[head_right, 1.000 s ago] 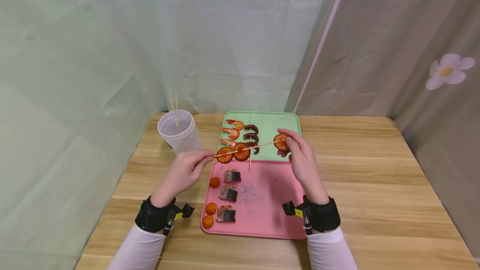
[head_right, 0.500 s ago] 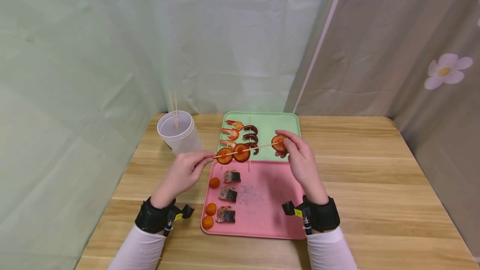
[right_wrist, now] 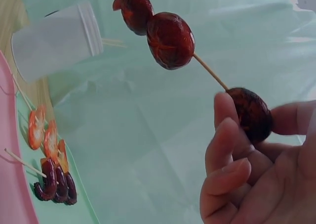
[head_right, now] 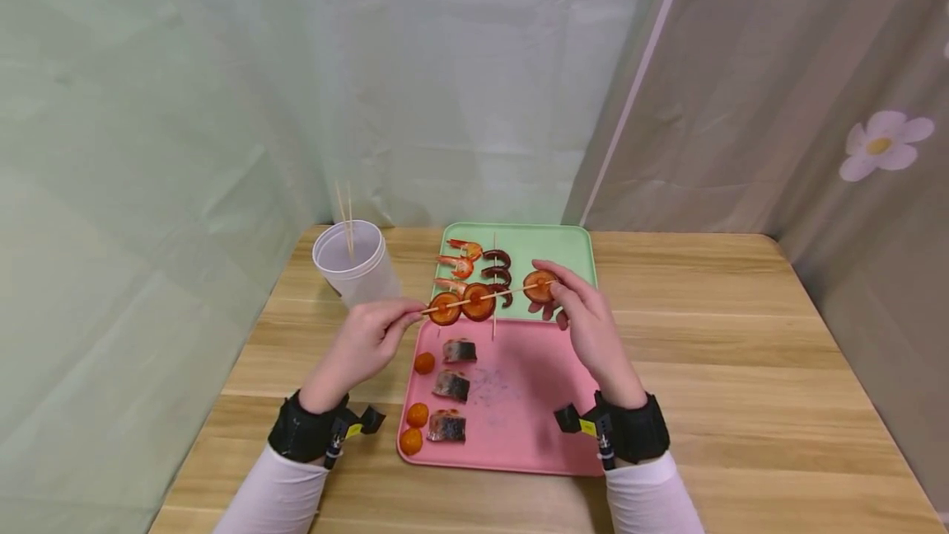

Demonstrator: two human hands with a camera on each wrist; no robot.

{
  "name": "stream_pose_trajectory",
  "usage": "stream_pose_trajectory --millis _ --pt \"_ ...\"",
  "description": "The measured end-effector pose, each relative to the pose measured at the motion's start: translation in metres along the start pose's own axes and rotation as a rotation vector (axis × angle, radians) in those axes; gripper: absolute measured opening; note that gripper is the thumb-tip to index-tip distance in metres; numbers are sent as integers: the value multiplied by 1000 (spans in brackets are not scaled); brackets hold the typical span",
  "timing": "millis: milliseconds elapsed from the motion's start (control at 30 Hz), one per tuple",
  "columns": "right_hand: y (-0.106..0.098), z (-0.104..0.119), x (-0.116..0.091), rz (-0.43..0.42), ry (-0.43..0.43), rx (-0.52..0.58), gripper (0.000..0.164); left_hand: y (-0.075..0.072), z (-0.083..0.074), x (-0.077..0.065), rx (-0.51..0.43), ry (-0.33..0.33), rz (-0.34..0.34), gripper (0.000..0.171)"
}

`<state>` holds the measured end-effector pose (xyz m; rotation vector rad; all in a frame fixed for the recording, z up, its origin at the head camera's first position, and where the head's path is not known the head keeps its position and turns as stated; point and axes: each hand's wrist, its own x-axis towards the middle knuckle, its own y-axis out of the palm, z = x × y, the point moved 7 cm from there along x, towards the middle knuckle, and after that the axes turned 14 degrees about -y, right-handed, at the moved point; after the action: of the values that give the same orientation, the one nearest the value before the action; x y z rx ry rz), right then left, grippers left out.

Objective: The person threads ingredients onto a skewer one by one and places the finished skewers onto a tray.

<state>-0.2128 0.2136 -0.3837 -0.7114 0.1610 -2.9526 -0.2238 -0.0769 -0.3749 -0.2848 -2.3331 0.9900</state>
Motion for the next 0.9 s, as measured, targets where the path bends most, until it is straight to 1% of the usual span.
stream_pose_trajectory --millis 133,300,433,633,767,900 --pt "5 -1 -2 57 12 30 41 0 0 0 -11 6 -5 11" --pt "8 1 -2 117 -13 43 41 -1 0 0 -32 17 -13 13" --pt "7 3 -1 163 -34 27 41 -2 1 0 -37 24 -12 15" --pt "4 4 -3 237 -31 -29 43 -3 1 0 -21 33 -11 15" --pt "2 3 -4 262 -21 -52 41 -3 1 0 -23 33 -4 14" --pt "1 1 -4 261 -6 -62 39 -2 1 0 -35 34 3 15"
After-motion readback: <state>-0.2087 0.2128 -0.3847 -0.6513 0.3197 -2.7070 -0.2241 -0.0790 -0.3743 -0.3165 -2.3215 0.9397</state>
